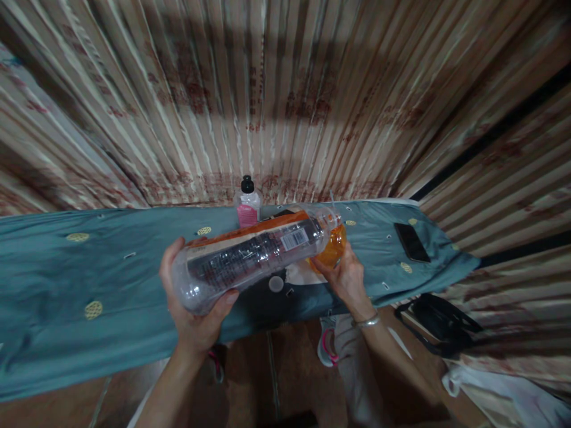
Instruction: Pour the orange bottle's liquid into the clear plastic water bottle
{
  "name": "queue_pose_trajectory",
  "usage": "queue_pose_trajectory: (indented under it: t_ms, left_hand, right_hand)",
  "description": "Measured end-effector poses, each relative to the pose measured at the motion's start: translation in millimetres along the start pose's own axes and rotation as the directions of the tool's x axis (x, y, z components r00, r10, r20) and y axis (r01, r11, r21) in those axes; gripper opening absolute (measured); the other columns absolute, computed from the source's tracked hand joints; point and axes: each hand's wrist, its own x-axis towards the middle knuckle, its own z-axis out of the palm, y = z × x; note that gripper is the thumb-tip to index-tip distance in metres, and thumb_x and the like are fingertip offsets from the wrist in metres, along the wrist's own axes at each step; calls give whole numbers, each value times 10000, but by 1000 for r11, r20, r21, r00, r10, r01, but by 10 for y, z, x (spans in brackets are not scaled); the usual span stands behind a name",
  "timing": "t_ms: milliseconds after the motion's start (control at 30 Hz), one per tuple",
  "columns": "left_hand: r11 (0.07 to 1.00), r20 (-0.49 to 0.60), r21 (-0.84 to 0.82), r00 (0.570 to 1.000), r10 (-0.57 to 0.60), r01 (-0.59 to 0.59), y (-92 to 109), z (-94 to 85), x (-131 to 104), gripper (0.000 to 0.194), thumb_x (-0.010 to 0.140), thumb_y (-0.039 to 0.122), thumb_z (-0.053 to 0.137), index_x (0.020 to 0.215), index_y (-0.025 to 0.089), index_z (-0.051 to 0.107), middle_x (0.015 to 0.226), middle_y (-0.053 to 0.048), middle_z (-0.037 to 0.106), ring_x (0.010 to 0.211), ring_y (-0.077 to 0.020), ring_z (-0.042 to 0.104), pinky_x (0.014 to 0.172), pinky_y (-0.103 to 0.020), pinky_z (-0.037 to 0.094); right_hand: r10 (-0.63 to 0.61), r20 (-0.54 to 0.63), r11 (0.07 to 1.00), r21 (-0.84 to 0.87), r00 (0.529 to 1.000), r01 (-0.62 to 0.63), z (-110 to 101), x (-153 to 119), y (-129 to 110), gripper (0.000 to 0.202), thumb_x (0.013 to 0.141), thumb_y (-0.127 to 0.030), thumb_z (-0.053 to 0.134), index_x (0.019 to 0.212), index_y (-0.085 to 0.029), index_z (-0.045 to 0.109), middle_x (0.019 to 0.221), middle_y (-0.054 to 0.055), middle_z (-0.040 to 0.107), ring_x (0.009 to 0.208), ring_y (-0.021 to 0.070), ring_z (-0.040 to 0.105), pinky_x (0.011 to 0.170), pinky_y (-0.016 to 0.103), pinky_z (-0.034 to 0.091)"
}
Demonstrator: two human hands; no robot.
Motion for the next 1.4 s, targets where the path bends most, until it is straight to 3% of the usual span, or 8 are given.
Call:
queue_pose_trajectory:
  t_ms: [200,533,833,1000,1100,1267,1400]
  left_hand:
    - [999,-18,18,999,-28,29,22,5,9,967,625,574,946,1475,253,614,1292,-97,722,1113,-307,738,977,-465,618]
    - [999,1,14,1000,30,-30,48,26,20,942,686,566,936,1499,233,597,1305,-102,712,1117,-295,735,962,-441,614]
    - [1000,20,-9,1000,-4,5,44,7,0,944,688,516,940,1537,307,585,1363,-87,714,1194,-305,719,1047,-479,609]
    - [999,21,-32,999,34,-34,54,2,7,944,683,455,959,1552,361,604,1366,-59,713,1183,-301,706,1048,-475,614]
    - [999,33,-34,999,1,0,67,-3,6,955,681,449,959,1561,387,593,1369,-61,718,1190,-319,705,1056,-506,618]
    - [1000,34,-7,999,-1,1,60,-4,3,940,698,505,947,1557,380,586,1377,-74,707,1195,-327,702,1065,-521,612]
    - [998,15,37,999,44,-45,43,5,13,927,698,589,924,1520,309,601,1351,-90,701,1157,-320,720,1010,-505,623]
  right_hand:
    - [-2,-2,1000,15,1000,2,-14,10,-13,781,952,-765,635,1384,-116,592,1041,187,798,896,324,782,775,448,652]
    - [10,-23,1000,3,1000,-10,1,7,-17,923,943,-885,515,1377,-75,601,1012,208,798,885,325,780,769,447,651]
    - [5,-5,1000,11,1000,-5,-11,0,-14,846,955,-821,576,1397,-100,590,1012,187,792,888,323,777,759,438,651]
    - [12,-3,1000,18,1000,-12,-10,9,-17,840,949,-831,570,1399,-123,590,1033,184,796,906,320,780,783,446,655]
    - [18,-5,1000,16,1000,-18,-10,11,-21,866,943,-858,543,1395,-121,593,1040,191,800,914,324,783,791,450,655]
    - [11,-8,1000,24,1000,-11,-19,16,-27,887,948,-856,543,1398,-92,589,1012,192,796,890,322,778,774,449,655]
    - [13,16,999,31,1000,-13,-21,18,-24,838,946,-817,592,1391,-107,594,1042,190,791,910,323,769,784,458,653]
